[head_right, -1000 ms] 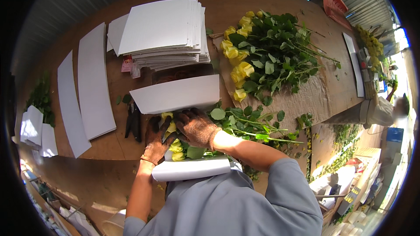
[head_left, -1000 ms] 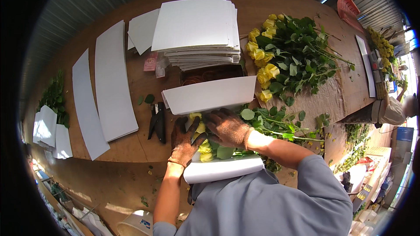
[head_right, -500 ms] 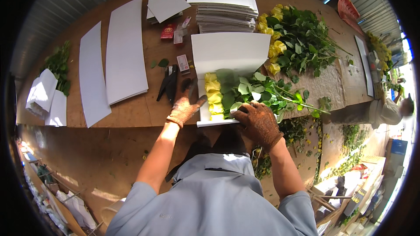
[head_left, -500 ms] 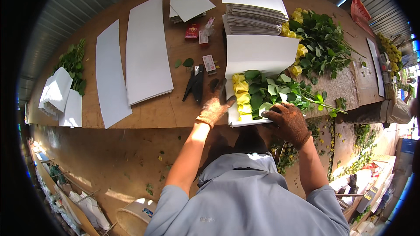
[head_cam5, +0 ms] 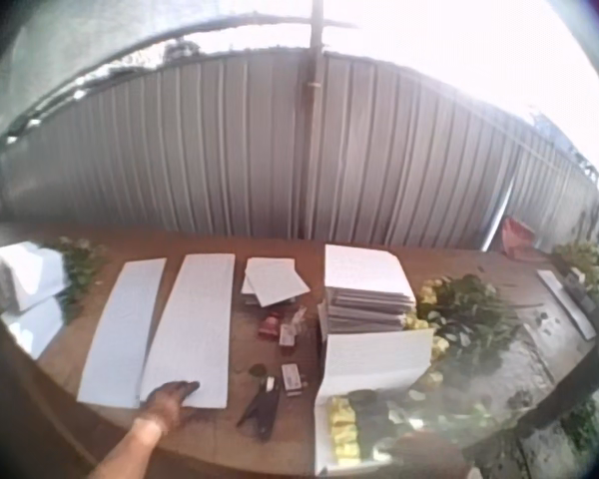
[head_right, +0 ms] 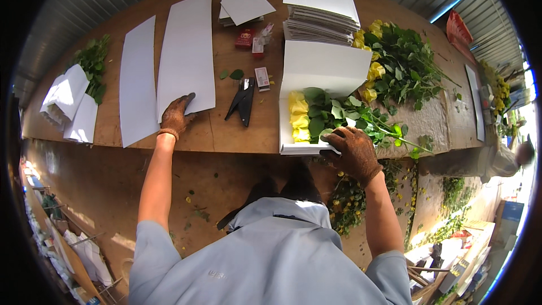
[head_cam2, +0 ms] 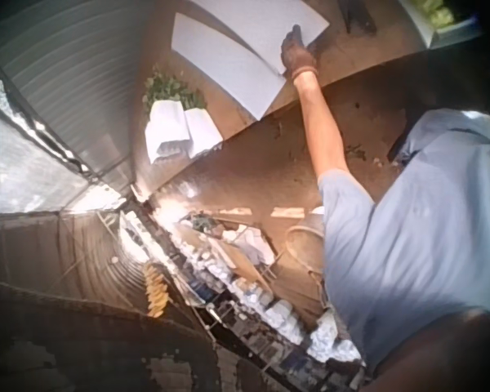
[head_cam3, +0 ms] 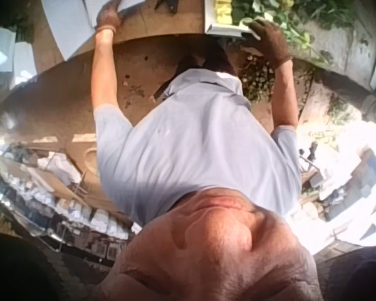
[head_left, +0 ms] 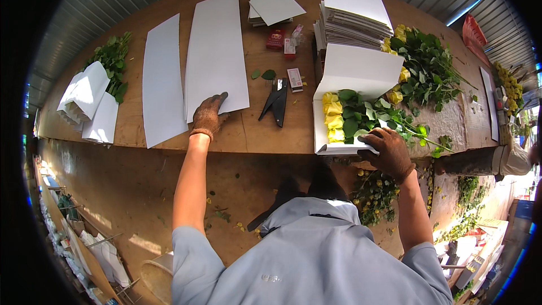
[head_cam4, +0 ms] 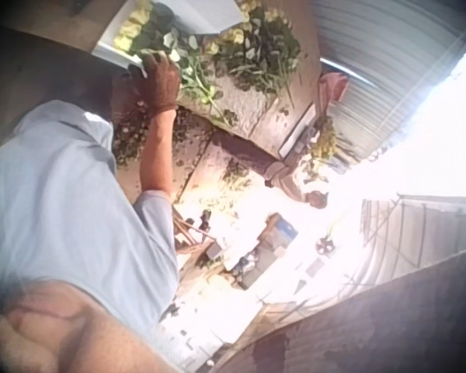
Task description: The person places yellow roses into white paper sleeves, folds the paper around the stems, and secures the bundles with rubber bands. They repeat this process for multiple bouquets on a wooden work table.
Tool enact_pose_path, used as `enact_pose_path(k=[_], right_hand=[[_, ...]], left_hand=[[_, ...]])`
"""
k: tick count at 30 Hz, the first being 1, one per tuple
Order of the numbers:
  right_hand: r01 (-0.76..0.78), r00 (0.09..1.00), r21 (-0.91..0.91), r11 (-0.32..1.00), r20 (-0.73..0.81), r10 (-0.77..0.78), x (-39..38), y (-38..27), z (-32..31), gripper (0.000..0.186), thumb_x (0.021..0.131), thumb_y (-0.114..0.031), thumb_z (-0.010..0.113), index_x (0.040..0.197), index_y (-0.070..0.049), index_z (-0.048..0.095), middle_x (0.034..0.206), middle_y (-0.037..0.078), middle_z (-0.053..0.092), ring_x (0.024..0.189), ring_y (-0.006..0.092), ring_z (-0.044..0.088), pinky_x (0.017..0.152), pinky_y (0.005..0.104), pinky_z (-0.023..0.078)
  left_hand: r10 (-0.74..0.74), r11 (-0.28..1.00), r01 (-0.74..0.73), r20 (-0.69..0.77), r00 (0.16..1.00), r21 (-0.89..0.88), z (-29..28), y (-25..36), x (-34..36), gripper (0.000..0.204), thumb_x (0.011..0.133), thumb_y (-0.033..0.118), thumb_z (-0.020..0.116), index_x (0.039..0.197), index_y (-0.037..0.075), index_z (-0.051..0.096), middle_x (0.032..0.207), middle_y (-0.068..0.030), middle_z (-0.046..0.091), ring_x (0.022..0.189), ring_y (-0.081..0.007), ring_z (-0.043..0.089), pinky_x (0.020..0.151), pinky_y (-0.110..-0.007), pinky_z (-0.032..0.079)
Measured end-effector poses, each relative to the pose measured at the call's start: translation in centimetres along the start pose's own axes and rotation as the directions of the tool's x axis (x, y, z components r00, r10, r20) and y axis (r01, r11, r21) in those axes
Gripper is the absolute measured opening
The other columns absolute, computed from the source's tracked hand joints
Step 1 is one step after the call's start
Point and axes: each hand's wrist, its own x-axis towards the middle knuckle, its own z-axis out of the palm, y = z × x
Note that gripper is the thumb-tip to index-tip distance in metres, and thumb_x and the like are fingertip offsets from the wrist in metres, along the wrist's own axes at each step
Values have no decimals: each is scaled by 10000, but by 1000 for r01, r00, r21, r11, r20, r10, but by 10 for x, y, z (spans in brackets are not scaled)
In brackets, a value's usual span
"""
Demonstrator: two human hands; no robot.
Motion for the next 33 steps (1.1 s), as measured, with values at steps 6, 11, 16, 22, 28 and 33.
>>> enact_pose_path(k=[6,11,16,22,28,33], right_hand=[[-65,955,303,951,295,-29,14,3,-35,468,865,-281,785,1277,-86,679,1141,131,709,1054,311,690,949,417,546],[-151,947,317,936,318,45,71,5,-60,344,922,-166,729,1226,-10,691,1087,148,748,949,277,742,871,376,580],[46,998,376,925,21,-59,79,-19,-41,266,921,-215,717,1123,-44,712,957,151,719,832,344,715,733,418,568],[103,979,438,893,116,-169,69,-26,-39,256,904,-185,735,1136,-77,721,952,118,717,836,315,717,740,408,568],[202,938,492,847,152,-312,114,-46,-50,302,931,-248,705,1158,-49,716,1015,172,724,884,371,704,810,448,562],[-247,915,900,358,338,-219,166,-82,-6,489,959,-237,677,1389,-40,552,1002,140,726,916,272,721,836,404,570]], left_hand=[[272,812,-255,-47,961,-525,-12,111,-32,535,850,306,801,1348,175,655,1385,-157,605,1275,-321,581,1084,-422,480],[465,735,-375,16,885,-565,13,222,-28,488,875,355,763,1314,166,668,1362,-176,609,1224,-347,608,1049,-429,491],[175,949,-219,-197,965,-226,36,175,-21,901,807,476,812,1562,154,441,1621,-191,329,1495,-378,299,1229,-480,259],[0,996,5,-54,999,93,40,29,1,956,806,521,809,1589,195,367,1611,-154,365,1488,-356,329,1206,-460,321],[125,991,-129,108,986,29,-17,37,-9,607,868,397,775,1413,200,596,1398,-90,612,1328,-266,555,1093,-435,473],[74,841,-313,-479,875,-442,-52,50,-38,340,896,122,700,1234,111,729,1015,-129,769,934,-275,753,850,-372,603]])
